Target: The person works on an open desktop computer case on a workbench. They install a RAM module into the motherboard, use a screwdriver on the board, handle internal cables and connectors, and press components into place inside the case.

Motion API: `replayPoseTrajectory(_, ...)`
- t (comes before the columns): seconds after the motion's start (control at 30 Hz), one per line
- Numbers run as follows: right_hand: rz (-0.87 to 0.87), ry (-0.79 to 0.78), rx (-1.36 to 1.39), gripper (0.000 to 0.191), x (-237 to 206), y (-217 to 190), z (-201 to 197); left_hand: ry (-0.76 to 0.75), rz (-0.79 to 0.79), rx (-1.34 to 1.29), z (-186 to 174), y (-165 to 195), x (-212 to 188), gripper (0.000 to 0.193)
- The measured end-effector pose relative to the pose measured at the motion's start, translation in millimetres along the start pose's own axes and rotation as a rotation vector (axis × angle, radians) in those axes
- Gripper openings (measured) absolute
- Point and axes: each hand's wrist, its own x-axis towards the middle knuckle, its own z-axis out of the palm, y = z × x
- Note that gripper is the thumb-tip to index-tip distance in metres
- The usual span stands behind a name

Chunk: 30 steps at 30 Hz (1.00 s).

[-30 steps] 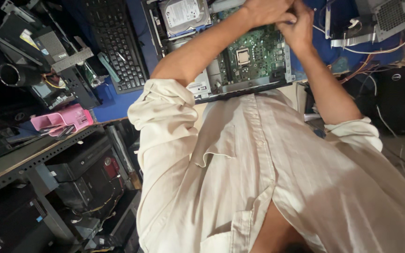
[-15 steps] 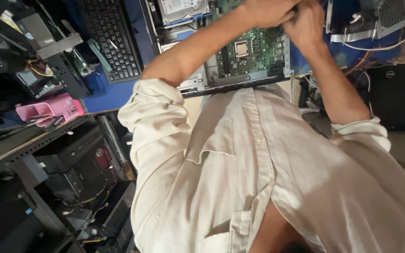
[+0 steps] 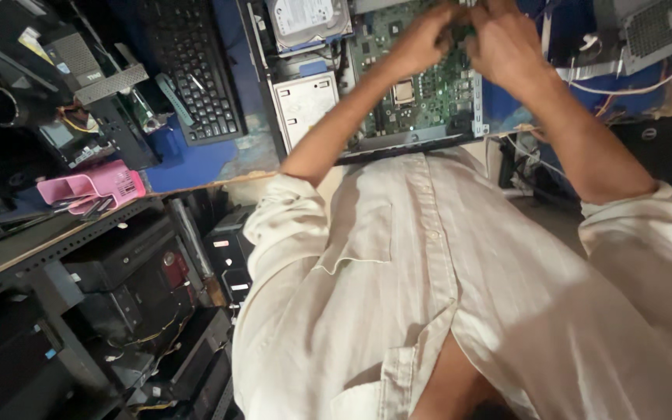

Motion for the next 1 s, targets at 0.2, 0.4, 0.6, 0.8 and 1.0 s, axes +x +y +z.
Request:
replayPoseTrajectory(0.2, 0.038, 0.087, -0.152, 0.040, 3, -8, -4, -0.033, -0.230, 0.032, 14, 15, -5, 0.033)
replayPoseTrajectory(0.4, 0.179, -0.028, -0.320, 0.050, 8, 7, 7, 0.010, -0.268, 0.070, 20, 29, -6, 0.032)
replayPoseTrajectory(0.6, -0.132, 0.013, -0.368, 0.022, 9, -10, -7, 0.055, -0.255, 0.098, 22, 29, -10, 0.041)
replayPoseTrajectory(0.8, 0.132, -0.221, -0.197, 0.029, 16, -32, -24, -0.002, -0.379, 0.118, 14, 33, -6, 0.036)
replayPoseTrajectory(1.0, -0.079, -0.037, -0.292, 0.028, 12, -32, -17, 0.003, -0.392, -0.015, 8, 46, -5, 0.030)
